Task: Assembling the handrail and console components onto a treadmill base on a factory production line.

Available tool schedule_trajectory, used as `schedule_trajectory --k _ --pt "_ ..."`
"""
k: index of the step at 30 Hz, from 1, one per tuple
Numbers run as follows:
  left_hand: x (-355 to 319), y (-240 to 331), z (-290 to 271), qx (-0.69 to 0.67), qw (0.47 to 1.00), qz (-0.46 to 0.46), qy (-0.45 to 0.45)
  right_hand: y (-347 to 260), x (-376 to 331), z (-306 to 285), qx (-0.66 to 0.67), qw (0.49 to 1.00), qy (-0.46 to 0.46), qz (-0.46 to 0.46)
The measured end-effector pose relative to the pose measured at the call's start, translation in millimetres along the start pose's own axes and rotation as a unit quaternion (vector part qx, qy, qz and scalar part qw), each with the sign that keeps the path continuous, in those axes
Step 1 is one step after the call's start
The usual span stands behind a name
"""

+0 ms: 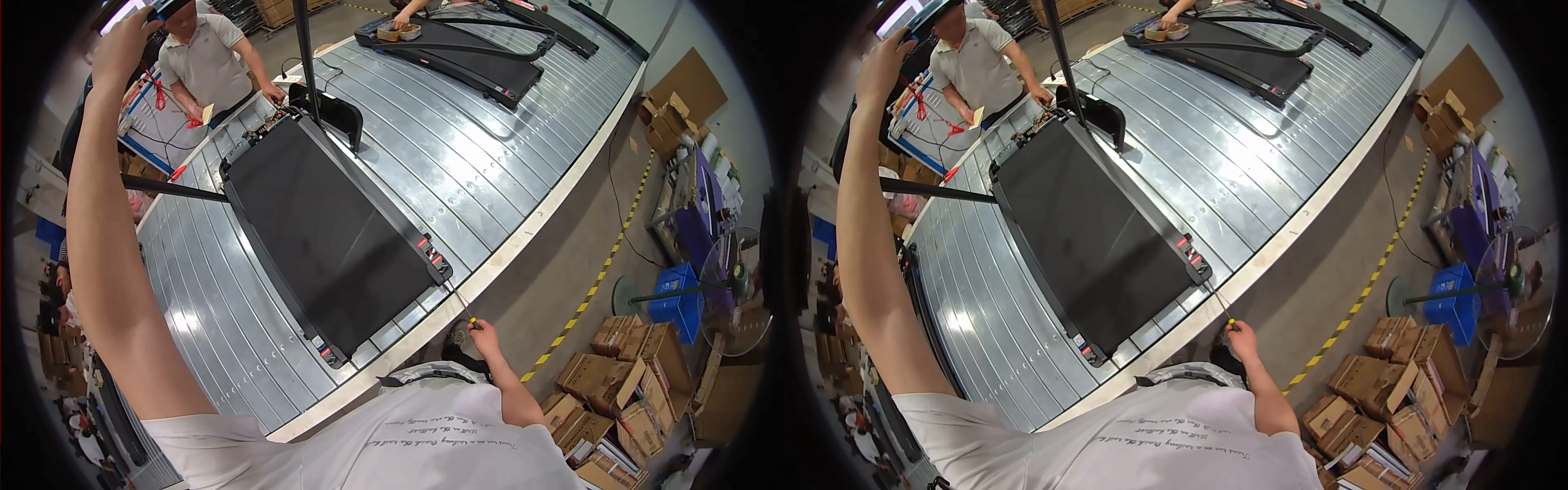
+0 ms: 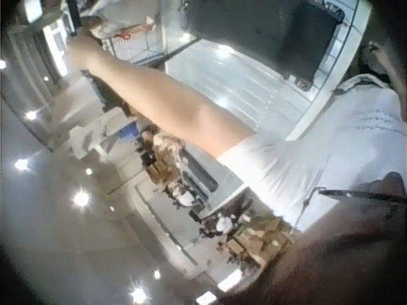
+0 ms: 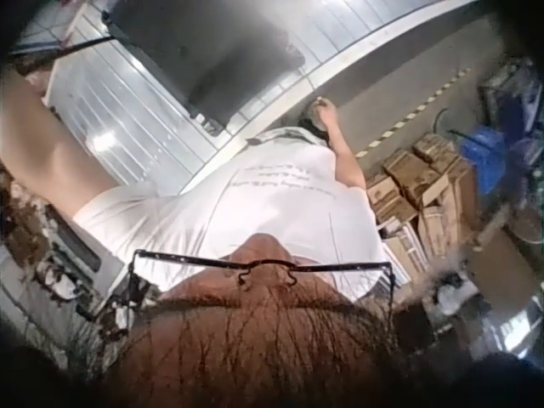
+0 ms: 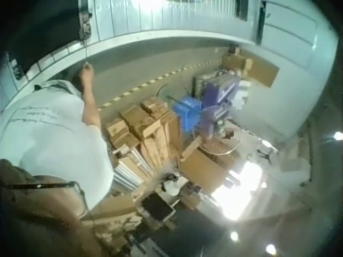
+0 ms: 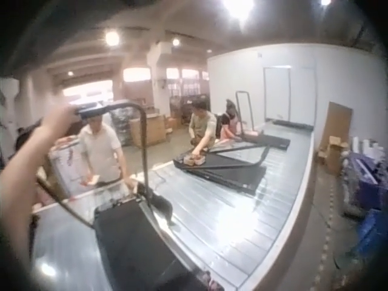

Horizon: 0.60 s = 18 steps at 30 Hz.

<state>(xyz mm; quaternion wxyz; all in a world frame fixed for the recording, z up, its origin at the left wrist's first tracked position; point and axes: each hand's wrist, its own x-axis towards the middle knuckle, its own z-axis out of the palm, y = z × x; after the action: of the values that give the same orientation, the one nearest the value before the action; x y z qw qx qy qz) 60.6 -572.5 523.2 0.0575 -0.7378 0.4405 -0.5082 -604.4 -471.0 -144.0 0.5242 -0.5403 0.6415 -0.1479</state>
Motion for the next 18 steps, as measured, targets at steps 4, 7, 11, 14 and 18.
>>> schedule_trajectory --k 4,7,11,14,18 --pt "3.3 6.3 -7.5 -0.007 1.0 0.002 -0.013 -7.2 11.3 -8.6 -0.069 0.993 0.037 -0.09" --pt "5.0 6.4 -6.6 0.007 1.0 0.0 -0.017 -27.1 9.7 -23.0 -0.205 0.95 0.091 -0.218" --pt "5.6 3.7 1.2 0.022 0.999 0.025 0.024 -18.8 16.6 -32.9 -0.227 0.915 0.128 -0.308" --pt "11.0 5.1 2.6 0.007 0.999 0.021 0.026 -6.5 24.0 -23.8 -0.094 0.994 0.015 -0.045" --pt "20.8 -0.7 -0.8 0.005 1.0 0.009 -0.001 9.9 64.9 -30.9 0.368 0.892 -0.17 0.2"
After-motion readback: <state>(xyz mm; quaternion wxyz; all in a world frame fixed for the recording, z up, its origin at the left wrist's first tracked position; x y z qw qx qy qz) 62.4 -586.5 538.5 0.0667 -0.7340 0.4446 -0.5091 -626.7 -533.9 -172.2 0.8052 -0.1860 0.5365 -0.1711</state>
